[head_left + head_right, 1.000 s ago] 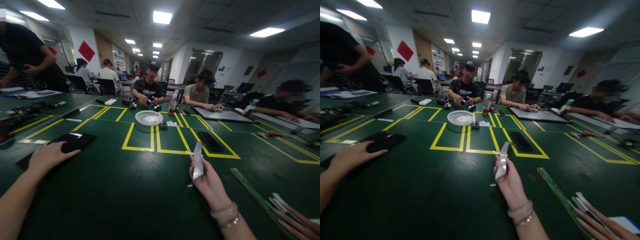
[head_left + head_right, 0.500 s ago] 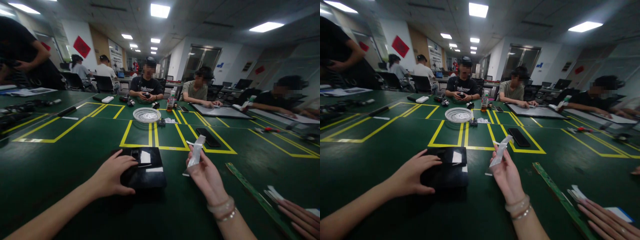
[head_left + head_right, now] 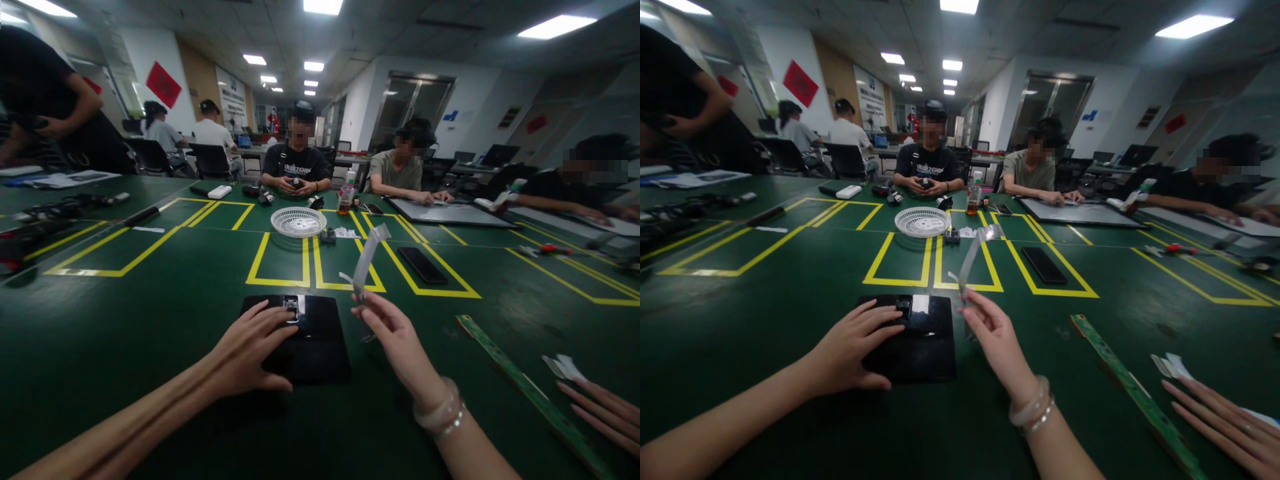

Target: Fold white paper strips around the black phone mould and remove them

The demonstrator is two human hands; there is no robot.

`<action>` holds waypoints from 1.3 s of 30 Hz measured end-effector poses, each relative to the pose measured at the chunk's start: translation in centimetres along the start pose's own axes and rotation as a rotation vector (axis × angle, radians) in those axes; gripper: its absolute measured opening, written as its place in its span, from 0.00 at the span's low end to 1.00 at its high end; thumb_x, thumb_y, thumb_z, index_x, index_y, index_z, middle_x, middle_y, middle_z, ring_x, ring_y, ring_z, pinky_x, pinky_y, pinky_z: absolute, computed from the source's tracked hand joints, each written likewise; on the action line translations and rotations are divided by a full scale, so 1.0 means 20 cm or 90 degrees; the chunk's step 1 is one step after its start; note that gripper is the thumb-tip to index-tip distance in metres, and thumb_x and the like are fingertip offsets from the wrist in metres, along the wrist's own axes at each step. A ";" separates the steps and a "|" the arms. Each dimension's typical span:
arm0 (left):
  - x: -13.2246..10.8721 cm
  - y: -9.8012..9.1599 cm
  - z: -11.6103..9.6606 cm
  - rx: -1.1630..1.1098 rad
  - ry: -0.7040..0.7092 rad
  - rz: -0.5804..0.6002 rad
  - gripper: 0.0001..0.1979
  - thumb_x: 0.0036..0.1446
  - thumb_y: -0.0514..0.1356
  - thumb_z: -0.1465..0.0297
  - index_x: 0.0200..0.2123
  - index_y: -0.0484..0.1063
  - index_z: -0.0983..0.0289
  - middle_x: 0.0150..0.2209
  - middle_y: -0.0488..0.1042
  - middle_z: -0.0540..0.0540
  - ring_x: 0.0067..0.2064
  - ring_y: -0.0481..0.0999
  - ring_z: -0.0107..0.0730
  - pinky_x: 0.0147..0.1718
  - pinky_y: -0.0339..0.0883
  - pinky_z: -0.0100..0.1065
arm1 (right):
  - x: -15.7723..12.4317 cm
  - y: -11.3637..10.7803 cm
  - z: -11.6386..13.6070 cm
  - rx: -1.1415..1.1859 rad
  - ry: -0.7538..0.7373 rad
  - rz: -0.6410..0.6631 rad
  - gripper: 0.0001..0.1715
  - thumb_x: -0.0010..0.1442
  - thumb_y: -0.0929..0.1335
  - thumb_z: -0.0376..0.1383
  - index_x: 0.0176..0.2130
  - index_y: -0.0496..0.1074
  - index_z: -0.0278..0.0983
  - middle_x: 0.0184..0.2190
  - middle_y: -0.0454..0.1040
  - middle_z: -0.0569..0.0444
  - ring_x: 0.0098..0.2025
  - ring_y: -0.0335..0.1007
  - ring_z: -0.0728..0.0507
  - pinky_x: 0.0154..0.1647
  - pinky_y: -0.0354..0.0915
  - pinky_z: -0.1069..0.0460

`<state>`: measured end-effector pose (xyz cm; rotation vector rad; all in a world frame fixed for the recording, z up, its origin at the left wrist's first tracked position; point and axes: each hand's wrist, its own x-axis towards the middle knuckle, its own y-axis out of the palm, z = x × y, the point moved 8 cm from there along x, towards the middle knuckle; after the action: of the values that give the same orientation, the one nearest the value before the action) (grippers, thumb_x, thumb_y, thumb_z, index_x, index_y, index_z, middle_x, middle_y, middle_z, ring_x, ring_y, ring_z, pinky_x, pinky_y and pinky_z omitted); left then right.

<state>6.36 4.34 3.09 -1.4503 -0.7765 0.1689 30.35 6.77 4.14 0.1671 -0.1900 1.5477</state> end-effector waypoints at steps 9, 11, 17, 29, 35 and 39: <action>-0.08 -0.13 -0.11 0.095 0.137 -0.148 0.14 0.65 0.55 0.73 0.52 0.72 0.56 0.48 0.75 0.54 0.50 0.74 0.40 0.57 0.63 0.43 | -0.16 0.32 0.04 -0.579 -0.266 0.314 0.19 0.66 0.66 0.32 0.53 0.75 0.47 0.53 0.76 0.52 0.53 0.73 0.43 0.53 0.70 0.45; -0.05 -0.08 -0.08 0.074 0.111 -0.087 0.14 0.65 0.57 0.71 0.52 0.73 0.57 0.48 0.75 0.56 0.48 0.74 0.42 0.54 0.65 0.44 | -0.19 0.36 0.03 -0.650 -0.296 0.348 0.19 0.65 0.67 0.31 0.52 0.75 0.47 0.52 0.76 0.53 0.52 0.73 0.43 0.52 0.70 0.45; 0.00 0.04 0.02 0.036 -0.014 0.046 0.28 0.57 0.66 0.56 0.57 0.70 0.62 0.56 0.70 0.62 0.56 0.70 0.52 0.59 0.60 0.51 | -0.22 0.38 0.06 -0.715 -0.285 0.357 0.16 0.63 0.69 0.38 0.51 0.76 0.49 0.55 0.74 0.53 0.62 0.64 0.37 0.64 0.57 0.33; -0.02 0.10 0.07 -0.042 -0.065 0.141 0.46 0.54 0.65 0.47 0.68 0.57 0.64 0.65 0.59 0.63 0.65 0.59 0.53 0.66 0.47 0.53 | -0.19 0.35 0.05 -0.685 -0.287 0.331 0.17 0.65 0.67 0.37 0.53 0.74 0.48 0.56 0.73 0.53 0.62 0.63 0.39 0.67 0.52 0.32; -0.01 0.06 0.08 -0.053 -0.065 0.137 0.43 0.50 0.69 0.50 0.65 0.62 0.61 0.63 0.63 0.60 0.63 0.62 0.52 0.66 0.43 0.55 | -0.14 0.27 0.08 -0.707 -0.320 0.242 0.20 0.65 0.66 0.33 0.56 0.71 0.45 0.55 0.74 0.51 0.61 0.65 0.39 0.65 0.54 0.31; -0.02 -0.02 0.19 -0.039 -0.105 0.098 0.39 0.49 0.69 0.51 0.61 0.67 0.58 0.59 0.68 0.58 0.60 0.65 0.52 0.66 0.41 0.56 | -0.13 0.23 0.08 -0.712 -0.345 0.196 0.21 0.66 0.65 0.34 0.57 0.70 0.45 0.56 0.72 0.50 0.61 0.64 0.39 0.65 0.55 0.32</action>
<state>3.85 7.24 3.08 -1.5692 -0.8083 0.3887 25.60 4.01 5.15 -0.3530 -1.5148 1.4520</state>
